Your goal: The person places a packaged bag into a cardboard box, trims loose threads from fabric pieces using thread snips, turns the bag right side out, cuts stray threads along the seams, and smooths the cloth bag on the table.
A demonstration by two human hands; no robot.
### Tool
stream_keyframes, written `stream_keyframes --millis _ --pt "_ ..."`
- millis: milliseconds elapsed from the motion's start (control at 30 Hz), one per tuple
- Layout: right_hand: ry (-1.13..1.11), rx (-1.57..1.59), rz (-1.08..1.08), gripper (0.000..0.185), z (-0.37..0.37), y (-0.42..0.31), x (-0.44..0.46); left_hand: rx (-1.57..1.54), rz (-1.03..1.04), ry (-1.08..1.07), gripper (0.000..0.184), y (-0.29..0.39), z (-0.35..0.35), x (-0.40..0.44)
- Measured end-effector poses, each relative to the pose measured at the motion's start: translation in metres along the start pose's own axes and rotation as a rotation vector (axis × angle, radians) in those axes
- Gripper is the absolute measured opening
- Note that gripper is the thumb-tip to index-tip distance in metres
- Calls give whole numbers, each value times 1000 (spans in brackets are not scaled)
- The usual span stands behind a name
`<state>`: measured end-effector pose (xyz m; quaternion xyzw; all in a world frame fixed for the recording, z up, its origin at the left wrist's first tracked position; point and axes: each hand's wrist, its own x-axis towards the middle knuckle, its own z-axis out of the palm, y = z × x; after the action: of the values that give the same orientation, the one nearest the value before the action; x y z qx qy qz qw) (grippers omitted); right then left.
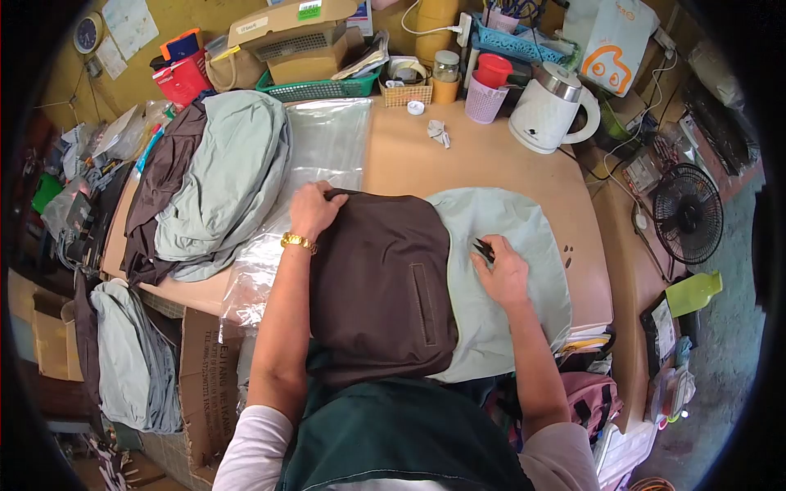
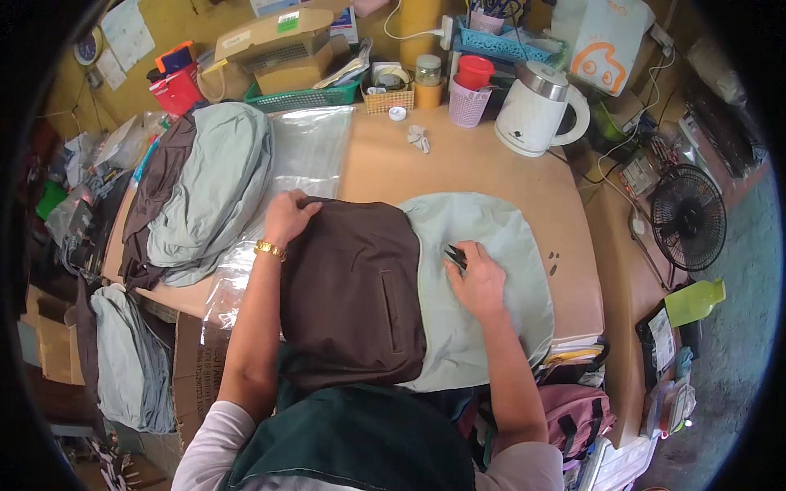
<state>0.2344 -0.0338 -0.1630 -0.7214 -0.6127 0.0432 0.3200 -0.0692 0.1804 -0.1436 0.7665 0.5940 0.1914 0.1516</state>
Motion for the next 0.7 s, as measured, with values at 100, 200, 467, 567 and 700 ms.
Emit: stream_keyframes --millis 100,200,467,567,700 --pt "-42 65 31 25 -14 28 5 -421 38 -99 33 -12 -20 -4" --pt "-25 262 -65 23 -20 30 34 -844 132 -236 24 32 -46 -41" --pt "-458 730 -153 21 -28 -134 61 -872 243 -91 24 81 -91 -113" --pt "-272 674 -70 13 -21 -119 51 -991 9 102 42 27 -100 -108" --pt "-229 912 36 18 -14 -125 33 -681 100 -154 64 16 -94 -110"
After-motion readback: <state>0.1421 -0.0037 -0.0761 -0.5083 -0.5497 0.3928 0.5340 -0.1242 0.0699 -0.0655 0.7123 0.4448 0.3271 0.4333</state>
